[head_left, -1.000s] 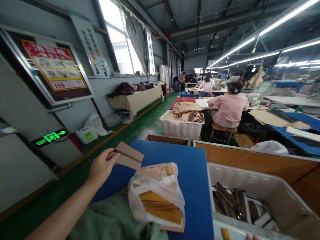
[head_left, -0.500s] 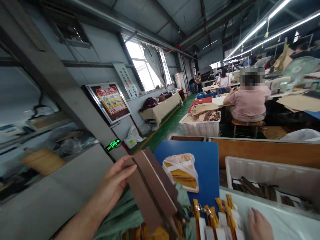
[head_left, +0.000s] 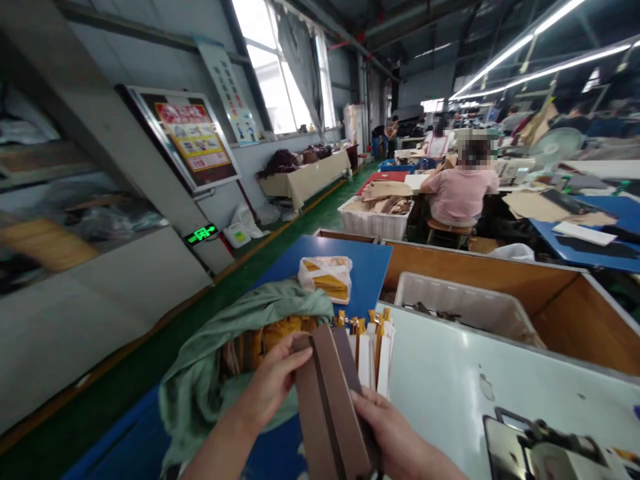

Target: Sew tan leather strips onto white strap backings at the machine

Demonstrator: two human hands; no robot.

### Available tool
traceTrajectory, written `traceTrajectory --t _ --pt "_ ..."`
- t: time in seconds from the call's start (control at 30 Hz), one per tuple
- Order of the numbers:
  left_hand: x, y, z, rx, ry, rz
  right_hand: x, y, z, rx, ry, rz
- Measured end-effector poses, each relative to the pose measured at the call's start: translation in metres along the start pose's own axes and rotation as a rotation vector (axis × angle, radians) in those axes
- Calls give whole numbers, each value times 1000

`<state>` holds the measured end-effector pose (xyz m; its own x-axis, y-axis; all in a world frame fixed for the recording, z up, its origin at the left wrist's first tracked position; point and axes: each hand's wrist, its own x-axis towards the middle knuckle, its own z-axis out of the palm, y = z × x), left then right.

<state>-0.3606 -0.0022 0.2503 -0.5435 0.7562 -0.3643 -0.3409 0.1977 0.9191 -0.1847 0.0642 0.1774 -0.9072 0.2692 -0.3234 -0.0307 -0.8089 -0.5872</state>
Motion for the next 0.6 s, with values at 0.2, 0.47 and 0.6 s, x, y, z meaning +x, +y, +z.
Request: traceTrajectory --t 0.2,0.47,0.6 --pt "-61 -28 -42 -64 235 -3 -22 46 7 -31 -49 140" --pt "-181 -52 -146 -151 795 134 -19 77 15 -146 41 176" --pt "-225 -91 -197 -173 1120 157 -18 88 7 -183 77 210"
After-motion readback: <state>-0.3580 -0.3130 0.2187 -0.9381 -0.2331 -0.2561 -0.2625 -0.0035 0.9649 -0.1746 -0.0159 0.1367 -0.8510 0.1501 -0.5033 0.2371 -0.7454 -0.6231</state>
